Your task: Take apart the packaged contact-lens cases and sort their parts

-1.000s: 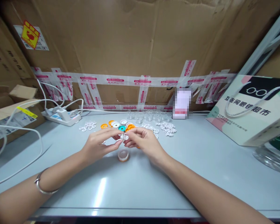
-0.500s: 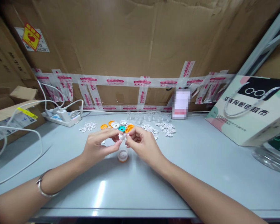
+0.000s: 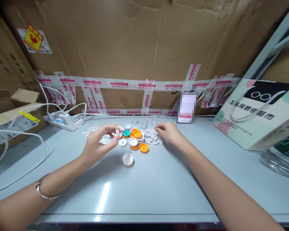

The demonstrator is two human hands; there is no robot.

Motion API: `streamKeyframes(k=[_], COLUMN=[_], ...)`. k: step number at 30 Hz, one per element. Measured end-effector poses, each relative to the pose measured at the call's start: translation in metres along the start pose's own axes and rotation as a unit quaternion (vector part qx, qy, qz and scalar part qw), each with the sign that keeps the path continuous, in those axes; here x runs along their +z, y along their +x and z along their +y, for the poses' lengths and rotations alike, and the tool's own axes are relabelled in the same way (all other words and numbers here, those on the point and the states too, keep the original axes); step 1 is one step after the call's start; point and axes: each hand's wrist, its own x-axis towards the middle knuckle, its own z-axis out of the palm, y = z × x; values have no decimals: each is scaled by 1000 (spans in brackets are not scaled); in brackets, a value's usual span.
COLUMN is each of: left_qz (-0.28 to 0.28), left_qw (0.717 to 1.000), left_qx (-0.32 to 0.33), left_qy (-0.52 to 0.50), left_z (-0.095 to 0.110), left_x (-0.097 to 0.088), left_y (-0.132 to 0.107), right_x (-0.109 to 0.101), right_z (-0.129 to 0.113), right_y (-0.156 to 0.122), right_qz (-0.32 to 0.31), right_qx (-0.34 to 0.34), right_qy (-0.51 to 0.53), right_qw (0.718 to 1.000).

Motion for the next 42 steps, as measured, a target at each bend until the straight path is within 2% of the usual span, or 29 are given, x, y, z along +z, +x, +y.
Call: streamKeyframes(k=[6,9,11,12,14,16,18,20,22,24,26,27,28,30,32,33,35,37,39,42], left_qz=[-12,-9,-7,-6,-2,3,6,4,-11,-47,-107,-145,-187,-266,-325,-343,-365,-374,-377,-374], left_qw=[1000,998,994,992,987,981,978,978,983,988,987,984,978,962,944,938,929,925,924,925], left_qx=[19,64,99,117,150,180,200,201,177,144,111,97,82,53,29,19,5,-12,-30,-37], left_qy=[1,25,42,50,63,67,60,48,42,41,41,39,37,39,45,49,56,61,64,59], left_z=[-1,-3,-3,-3,-2,-1,2,4,4,3,2,2,1,1,2,2,2,2,2,2], left_x=[0,0,1,2,6,9,11,12,10,8,5,4,3,3,2,2,2,2,2,1], left_y=[-1,-1,-1,-2,-4,-6,-8,-8,-7,-6,-5,-5,-5,-5,-7,-7,-8,-9,-9,-9], right_x=[-10,-16,-15,-12,-2,9,16,16,7,-11,-32,-43,-52,-64,-68,-65,-57,-47,-42,-42], right_z=[3,-12,-32,-44,-68,-88,-100,-101,-92,-74,-50,-36,-22,4,27,37,53,65,68,48], right_y=[-2,-9,-20,-27,-43,-58,-67,-67,-60,-48,-33,-26,-21,-12,-7,-5,-1,4,8,7], right_qz=[-32,19,72,80,7,-58,-78,-60,-1,105,217,256,267,230,135,80,-11,-63,-75,6], right_qx=[0,-6,-32,-52,-93,-104,-103,-93,-80,-74,-64,-54,-39,10,66,87,113,120,121,108], right_qy=[-52,-46,37,105,266,386,451,468,460,443,426,424,416,340,235,188,134,121,93,-23], right_qw=[998,999,996,990,959,915,883,877,884,887,876,867,868,912,960,975,984,983,986,994])
